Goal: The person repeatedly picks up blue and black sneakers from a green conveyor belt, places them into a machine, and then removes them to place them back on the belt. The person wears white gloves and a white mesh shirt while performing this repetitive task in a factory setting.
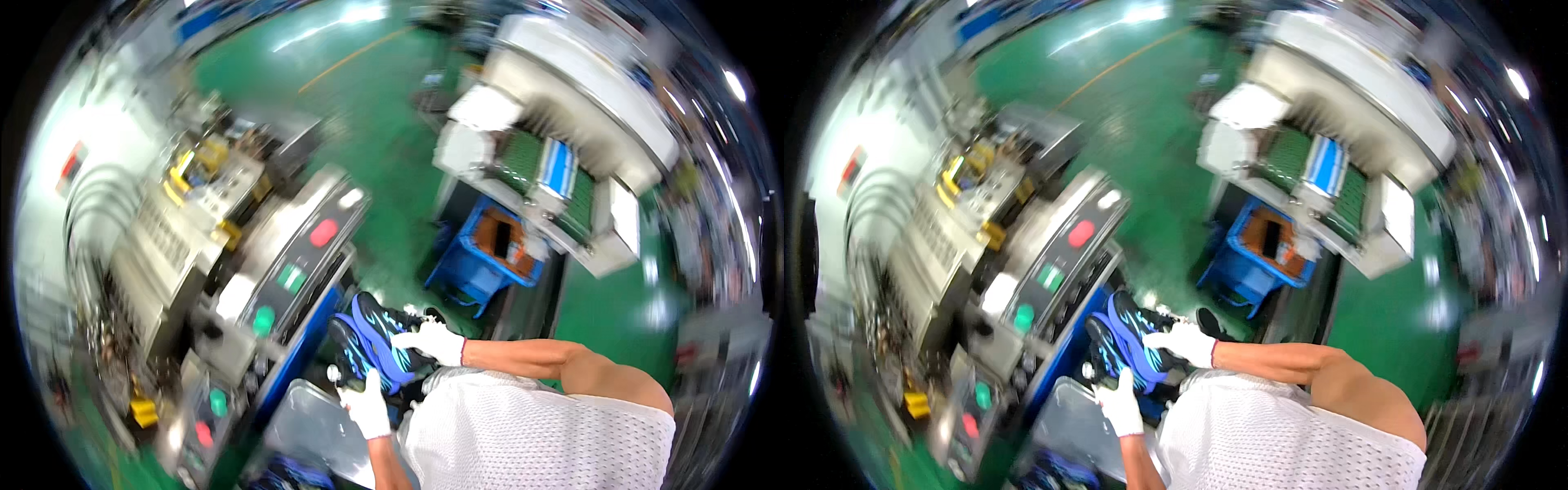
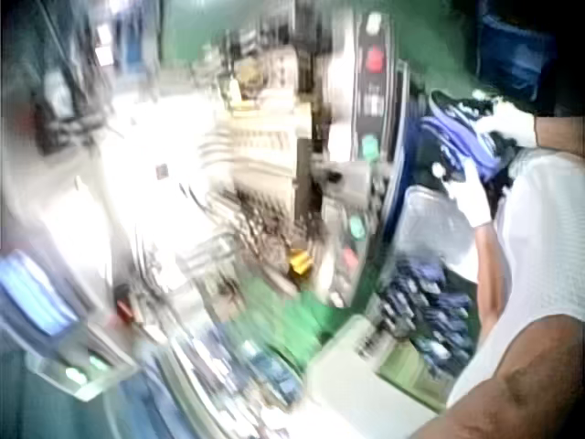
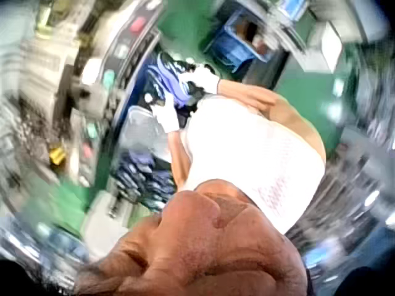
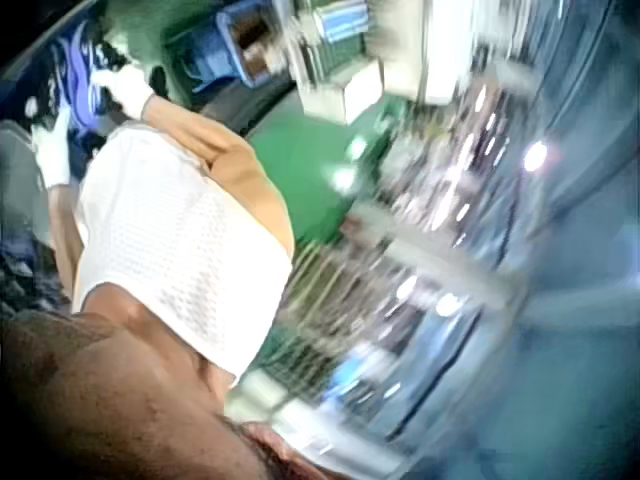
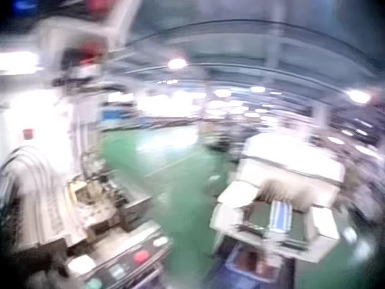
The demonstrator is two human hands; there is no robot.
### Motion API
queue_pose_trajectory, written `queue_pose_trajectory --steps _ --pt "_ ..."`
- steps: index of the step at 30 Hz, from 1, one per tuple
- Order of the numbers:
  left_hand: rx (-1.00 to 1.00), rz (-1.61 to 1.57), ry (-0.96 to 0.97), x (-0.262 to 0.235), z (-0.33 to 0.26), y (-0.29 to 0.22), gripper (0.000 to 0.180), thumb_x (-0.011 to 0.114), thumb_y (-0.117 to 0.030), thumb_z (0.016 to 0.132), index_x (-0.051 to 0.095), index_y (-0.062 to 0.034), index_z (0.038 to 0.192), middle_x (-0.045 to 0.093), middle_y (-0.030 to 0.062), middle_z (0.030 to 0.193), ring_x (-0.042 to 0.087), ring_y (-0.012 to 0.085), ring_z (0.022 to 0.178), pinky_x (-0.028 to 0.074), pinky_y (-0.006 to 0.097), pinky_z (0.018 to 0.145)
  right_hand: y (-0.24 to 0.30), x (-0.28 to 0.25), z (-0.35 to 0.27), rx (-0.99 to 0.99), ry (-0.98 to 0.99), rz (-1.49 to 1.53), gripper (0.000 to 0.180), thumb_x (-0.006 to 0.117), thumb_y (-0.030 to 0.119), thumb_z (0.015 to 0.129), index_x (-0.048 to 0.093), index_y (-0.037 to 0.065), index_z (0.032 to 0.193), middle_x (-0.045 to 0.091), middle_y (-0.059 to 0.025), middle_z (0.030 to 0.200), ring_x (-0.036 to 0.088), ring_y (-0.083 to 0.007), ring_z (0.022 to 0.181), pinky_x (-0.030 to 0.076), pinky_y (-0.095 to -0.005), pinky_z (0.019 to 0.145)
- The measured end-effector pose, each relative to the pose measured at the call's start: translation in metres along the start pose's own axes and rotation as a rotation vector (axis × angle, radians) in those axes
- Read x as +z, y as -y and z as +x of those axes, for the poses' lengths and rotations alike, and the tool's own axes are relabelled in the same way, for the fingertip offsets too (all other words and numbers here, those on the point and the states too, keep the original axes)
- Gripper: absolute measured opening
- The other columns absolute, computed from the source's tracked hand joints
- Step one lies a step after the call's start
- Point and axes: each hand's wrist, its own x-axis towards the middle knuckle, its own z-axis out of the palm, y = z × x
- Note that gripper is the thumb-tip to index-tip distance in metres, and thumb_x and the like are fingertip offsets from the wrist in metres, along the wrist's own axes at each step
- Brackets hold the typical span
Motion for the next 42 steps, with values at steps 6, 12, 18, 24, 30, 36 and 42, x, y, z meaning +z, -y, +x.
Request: queue_pose_trajectory --steps 6,12,18,24,30,36,42 --pt "0.239 0.382 0.377 0.154 0.014 -0.139 0.093 0.084 -0.047 0.082 0.046 0.0109 0.144 0.057 0.0300 0.138 0.055 0.0421 0.130 0.043 0.047 0.110 -0.031 -0.180 -0.065 -0.272 -0.527 0.940 0.049 0.086 0.017 0.083 0.066 0.005 0.125 0.072 -0.0057 0.107 0.067 -0.0139 0.090 0.057 -0.0329 0.080" --pt "0.713 0.224 0.591 0.340 0.027 -0.306 0.071 0.084 -0.025 0.084 0.050 0.0084 0.137 0.067 0.0232 0.126 0.067 0.0288 0.113 0.051 0.041 0.098 -0.057 -0.370 -0.087 -0.252 -1.376 0.655 0.072 0.085 0.022 0.083 0.054 0.006 0.146 0.070 -0.0124 0.126 0.069 -0.0238 0.108 0.056 -0.0380 0.094" --pt "1.070 0.555 0.604 0.609 0.059 -0.364 0.083 0.073 -0.037 0.086 0.041 -0.0006 0.153 0.063 0.0289 0.137 0.063 0.0415 0.126 0.048 0.048 0.106 -0.086 -0.557 -0.032 0.064 -1.554 0.117 0.083 0.073 0.031 0.086 0.039 -0.004 0.152 0.061 -0.0297 0.138 0.058 -0.0447 0.129 0.046 -0.0490 0.109" --pt "0.797 0.470 1.083 0.675 0.081 -0.441 0.080 0.067 -0.041 0.091 0.041 0.0065 0.150 0.058 0.0335 0.140 0.060 0.0443 0.128 0.048 0.048 0.107 -0.043 -0.649 0.011 0.389 -1.416 -0.092 0.090 0.074 0.055 0.081 0.050 -0.002 0.147 0.061 -0.0274 0.141 0.056 -0.0396 0.134 0.045 -0.0446 0.112" --pt "0.923 0.038 0.831 0.453 0.072 -0.265 0.038 0.064 -0.032 0.098 0.066 -0.0032 0.123 0.069 0.0228 0.120 0.066 0.0397 0.112 0.051 0.047 0.101 0.011 -0.476 0.004 -0.783 -1.382 -0.041 0.054 0.061 0.013 0.105 0.044 -0.004 0.153 0.055 -0.0190 0.151 0.057 -0.0277 0.132 0.046 -0.0392 0.113" --pt "-0.143 0.535 0.529 0.083 0.068 -0.004 0.065 0.054 -0.061 0.096 0.064 -0.0116 0.138 0.064 0.0189 0.138 0.059 0.0382 0.130 0.045 0.045 0.112 -0.036 -0.259 0.140 -0.439 0.126 -0.089 0.053 0.070 0.020 0.100 0.054 -0.002 0.145 0.062 -0.0155 0.139 0.061 -0.0231 0.125 0.052 -0.0366 0.104" --pt "-0.387 -0.357 -0.976 -0.222 -0.157 0.217 0.031 0.058 -0.034 0.102 0.063 -0.0048 0.109 0.070 0.0067 0.095 0.070 0.0210 0.078 0.057 0.037 0.065 -0.008 -0.100 0.166 -0.168 0.308 0.079 0.021 0.068 0.029 0.102 0.062 0.009 0.104 0.064 -0.0029 0.086 0.061 -0.0149 0.070 0.051 -0.0289 0.058"
